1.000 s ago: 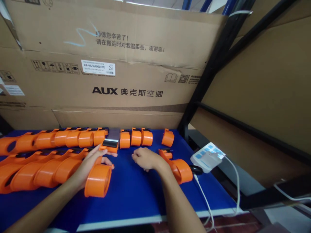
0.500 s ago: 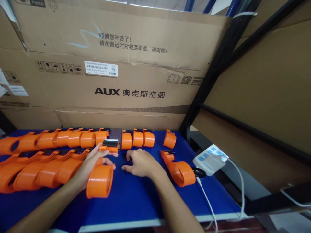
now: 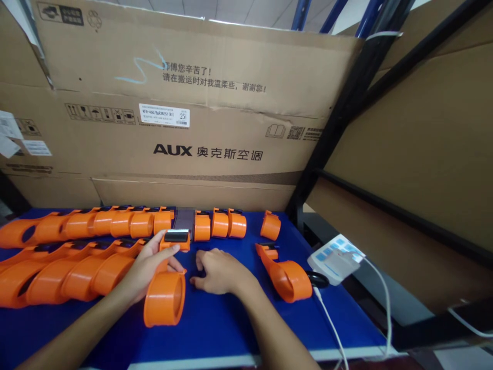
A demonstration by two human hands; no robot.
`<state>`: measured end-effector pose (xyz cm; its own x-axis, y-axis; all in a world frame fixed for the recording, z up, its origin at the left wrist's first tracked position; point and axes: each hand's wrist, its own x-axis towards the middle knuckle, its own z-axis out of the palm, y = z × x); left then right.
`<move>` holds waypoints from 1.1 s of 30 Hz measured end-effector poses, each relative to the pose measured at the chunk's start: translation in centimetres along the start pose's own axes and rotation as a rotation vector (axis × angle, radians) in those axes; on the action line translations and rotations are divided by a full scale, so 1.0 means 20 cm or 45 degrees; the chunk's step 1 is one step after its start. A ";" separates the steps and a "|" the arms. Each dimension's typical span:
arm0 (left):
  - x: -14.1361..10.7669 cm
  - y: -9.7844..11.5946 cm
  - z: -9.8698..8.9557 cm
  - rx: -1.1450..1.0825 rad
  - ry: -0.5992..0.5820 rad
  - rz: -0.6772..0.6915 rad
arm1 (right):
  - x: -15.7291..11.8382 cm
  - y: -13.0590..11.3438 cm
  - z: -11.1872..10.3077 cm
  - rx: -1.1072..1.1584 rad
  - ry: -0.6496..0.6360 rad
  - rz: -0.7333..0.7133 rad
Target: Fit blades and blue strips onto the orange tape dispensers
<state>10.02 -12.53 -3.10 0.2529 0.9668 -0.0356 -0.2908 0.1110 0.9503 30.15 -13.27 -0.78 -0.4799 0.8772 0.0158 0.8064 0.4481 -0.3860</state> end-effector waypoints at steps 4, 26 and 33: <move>0.01 -0.02 -0.01 0.011 -0.005 0.041 | 0.00 0.03 -0.02 0.081 0.092 -0.037; 0.03 -0.06 -0.02 0.071 -0.013 0.085 | 0.12 0.07 0.05 0.825 0.688 0.034; 0.05 -0.08 -0.04 0.115 0.024 0.114 | 0.17 0.06 0.12 0.702 0.680 0.110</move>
<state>9.99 -11.65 -4.87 0.2117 0.9763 0.0459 -0.2270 0.0035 0.9739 28.57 -10.12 -3.41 -0.0784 0.9322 0.3533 0.4778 0.3462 -0.8074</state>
